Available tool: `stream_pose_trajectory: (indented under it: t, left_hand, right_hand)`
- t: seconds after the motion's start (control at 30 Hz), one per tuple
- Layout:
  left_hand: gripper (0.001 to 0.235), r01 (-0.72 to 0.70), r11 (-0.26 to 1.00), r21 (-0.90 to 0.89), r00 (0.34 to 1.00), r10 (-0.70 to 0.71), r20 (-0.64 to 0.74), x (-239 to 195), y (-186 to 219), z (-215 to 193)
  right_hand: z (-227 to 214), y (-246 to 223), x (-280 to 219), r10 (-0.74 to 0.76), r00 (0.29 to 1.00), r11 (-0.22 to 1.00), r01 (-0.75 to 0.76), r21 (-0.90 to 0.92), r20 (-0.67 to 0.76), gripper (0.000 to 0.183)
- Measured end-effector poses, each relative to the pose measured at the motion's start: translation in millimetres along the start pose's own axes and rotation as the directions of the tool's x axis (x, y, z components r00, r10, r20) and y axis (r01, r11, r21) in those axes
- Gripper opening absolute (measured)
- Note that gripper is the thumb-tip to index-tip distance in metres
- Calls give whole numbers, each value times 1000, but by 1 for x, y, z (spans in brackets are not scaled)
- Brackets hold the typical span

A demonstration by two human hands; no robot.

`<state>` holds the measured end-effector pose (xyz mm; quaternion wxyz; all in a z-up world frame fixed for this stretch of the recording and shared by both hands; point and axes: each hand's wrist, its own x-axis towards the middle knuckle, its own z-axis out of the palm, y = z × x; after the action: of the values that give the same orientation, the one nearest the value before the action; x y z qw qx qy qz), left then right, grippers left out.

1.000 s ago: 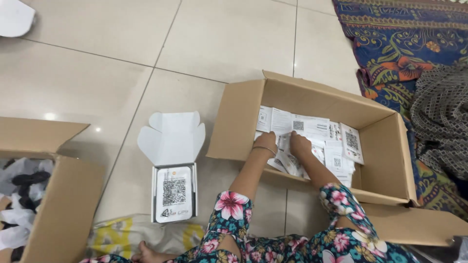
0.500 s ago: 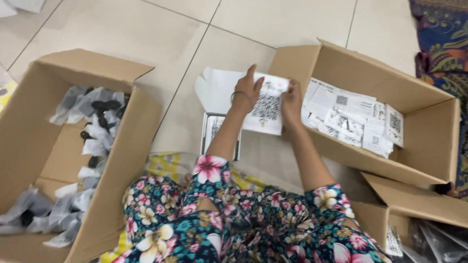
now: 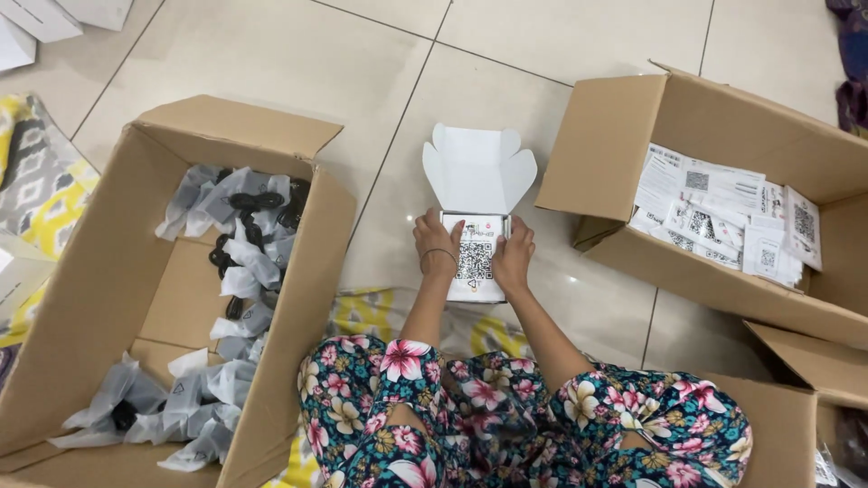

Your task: The person packs electronic components and devices into retail boxes while sitting on the floor.

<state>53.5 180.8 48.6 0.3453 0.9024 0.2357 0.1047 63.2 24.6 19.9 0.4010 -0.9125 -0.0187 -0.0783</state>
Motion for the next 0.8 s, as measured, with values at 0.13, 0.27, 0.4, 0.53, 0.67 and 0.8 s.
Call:
stream_pose_trajectory:
  t: [0.13,0.27,0.4,0.53,0.67,0.8]
  left_hand:
    - [73,46,997,-57,995,-41,95,8,-11,1]
    - [75,152,986,-63,984,-145,104,18,-28,-12]
    - [89,430,845,-319,903,-397,166,63,-46,-21]
    - [102,594,357,-721,801,-344,490,126,-50,-39]
    - [102,620,178,-765,779,-17,627,113,-19,-83]
    - [83,357,465,-810,826,249,506,57,-39,-87]
  right_hand:
    - [7,5,4,-17,999,1000,16,12,37,53]
    - [13,7,23,-52,983,997,40,69,176,55]
    - [15,9,77,166,883,851,-353,390,439,75]
    - [7,-27,142,298,703,432,-702,566,646,89]
    - [-28,-34,160,102,685,201,-725,659,722,88]
    - [-65,-12,134,-167,699,519,-537,665,695,73]
